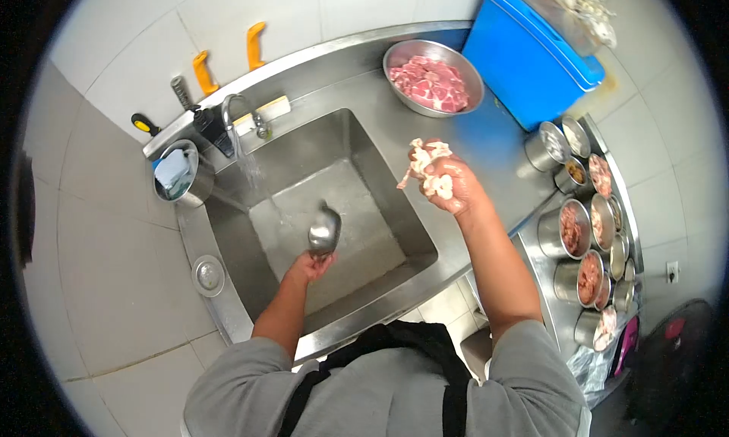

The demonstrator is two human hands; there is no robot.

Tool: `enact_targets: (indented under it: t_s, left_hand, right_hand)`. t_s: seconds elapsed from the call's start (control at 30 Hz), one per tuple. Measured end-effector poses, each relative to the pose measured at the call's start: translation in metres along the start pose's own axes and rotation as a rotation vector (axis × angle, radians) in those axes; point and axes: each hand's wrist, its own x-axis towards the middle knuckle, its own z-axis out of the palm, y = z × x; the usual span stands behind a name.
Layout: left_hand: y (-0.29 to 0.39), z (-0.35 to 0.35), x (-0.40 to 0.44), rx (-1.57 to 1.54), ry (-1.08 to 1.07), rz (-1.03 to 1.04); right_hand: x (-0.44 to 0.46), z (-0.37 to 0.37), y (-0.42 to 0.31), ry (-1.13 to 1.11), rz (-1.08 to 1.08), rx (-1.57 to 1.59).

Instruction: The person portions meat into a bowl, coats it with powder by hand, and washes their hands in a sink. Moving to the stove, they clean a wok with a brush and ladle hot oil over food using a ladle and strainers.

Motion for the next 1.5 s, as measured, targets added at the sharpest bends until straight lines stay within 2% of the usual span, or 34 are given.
enact_targets:
  t_s: [0.03,0.07,0.13,0.17,0.23,0.27,0.3,0.33,0.4,0.53,0.6,0.67,0.7,0.73,0.77,0.8,0.83,0.87,0.97,1.0,1.03,1.07,1.13,1.17,1.23,1.27,1.3,1.33,1.4,1.47,1.5]
  left_hand:
    - [-0.015,-0.002,0.001,0.328,0.267,0.128]
    - [-0.016,0.002,0.004,0.343,0.249,0.135]
    - [-0.041,0.047,-0.034,0.767,0.4,0.357]
    - [-0.045,0.062,-0.03,0.736,0.344,0.544]
    - [-0.053,0.149,-0.08,1.256,0.387,0.623]
    - [-0.064,0.175,-0.087,1.321,0.284,0.806]
    - [-0.072,0.197,-0.086,1.377,0.164,0.997]
    - [-0.077,0.208,-0.07,1.383,0.136,1.0]
    - [-0.09,0.23,-0.038,1.475,0.004,1.243]
    - [-0.113,0.261,-0.013,1.543,-0.048,1.22]
    - [-0.121,0.268,-0.008,1.638,-0.06,1.127]
    - [-0.129,0.27,-0.003,1.671,-0.035,1.152]
    - [-0.125,0.274,-0.009,1.715,-0.012,1.105]
    - [-0.116,0.278,-0.014,1.754,0.005,1.057]
    - [-0.099,0.28,-0.014,1.564,0.078,1.162]
    - [-0.059,0.27,0.012,1.368,0.073,1.549]
    - [-0.021,0.279,0.004,1.364,0.564,1.875]
    - [0.03,0.283,-0.001,1.331,0.795,2.001]
    - [0.197,0.233,0.01,1.652,1.585,2.108]
    - [0.218,0.241,0.009,1.258,1.055,2.14]
    - [0.214,0.243,-0.003,1.263,0.947,2.108]
    - [0.177,0.258,-0.043,1.601,0.906,1.698]
    - [0.164,0.241,-0.029,2.389,1.287,1.719]
    - [0.153,0.259,-0.031,2.417,1.268,1.736]
    - [0.101,0.29,-0.047,2.135,1.066,1.397]
    - [0.07,0.294,-0.04,2.091,0.772,1.45]
    - [0.028,0.3,-0.029,2.025,0.479,1.489]
    - [-0.018,0.305,-0.019,1.983,0.188,1.319]
    - [-0.069,0.285,0.02,1.935,0.265,0.956]
    - [-0.134,0.289,0.002,1.833,0.239,0.944]
    - [-0.135,0.279,0.013,1.797,0.232,1.012]
  right_hand:
    - [-0.004,0.002,-0.002,-0.015,0.015,0.026]
    - [-0.004,0.004,-0.004,-0.02,-0.006,0.016]
    - [-0.007,0.001,-0.005,-0.071,0.027,-0.057]
    - [-0.01,0.001,-0.004,-0.035,0.028,-0.054]
    - [-0.011,-0.009,0.004,0.0,0.058,-0.069]
    - [-0.011,-0.011,0.004,0.009,0.068,-0.103]
    - [-0.013,-0.006,0.011,0.037,-0.007,-0.268]
    - [-0.011,-0.019,0.011,0.034,0.076,-0.485]
    - [-0.012,-0.033,0.019,0.183,0.072,-1.368]
    - [-0.037,-0.064,0.009,0.255,0.129,-1.393]
    - [-0.039,-0.104,0.002,0.513,-0.024,-1.596]
    - [-0.05,-0.134,0.009,0.779,-0.336,-2.212]
    - [-0.053,-0.155,0.011,0.795,-0.209,-2.252]
    - [-0.051,-0.171,0.011,0.812,-0.081,-2.294]
    - [-0.049,-0.171,0.007,0.825,0.103,-2.136]
    - [-0.053,-0.171,0.002,0.852,0.289,-1.967]
    - [-0.052,-0.176,0.004,0.887,0.287,-1.949]
    - [-0.056,-0.186,0.008,0.852,0.247,-1.924]
    - [-0.073,-0.213,0.02,0.861,0.244,-1.866]
    - [-0.078,-0.199,0.018,0.922,0.342,-1.679]
    - [-0.079,-0.191,0.017,0.834,0.339,-1.693]
    - [-0.082,-0.187,0.016,0.72,0.335,-1.71]
    - [-0.09,-0.183,0.021,0.575,0.274,-1.627]
    - [-0.091,-0.183,0.025,0.529,0.25,-1.589]
    - [-0.089,-0.195,0.031,0.778,0.343,-0.857]
    - [-0.094,-0.196,0.028,0.778,0.332,-0.851]
    - [-0.104,-0.199,0.019,0.808,0.131,-1.204]
    - [-0.116,-0.2,0.008,0.832,-0.083,-1.55]
    - [-0.158,-0.195,-0.046,0.917,-0.309,-1.521]
    - [-0.217,-0.212,-0.116,1.11,-0.443,-1.625]
    - [-0.25,-0.223,-0.158,1.21,-0.357,-1.76]
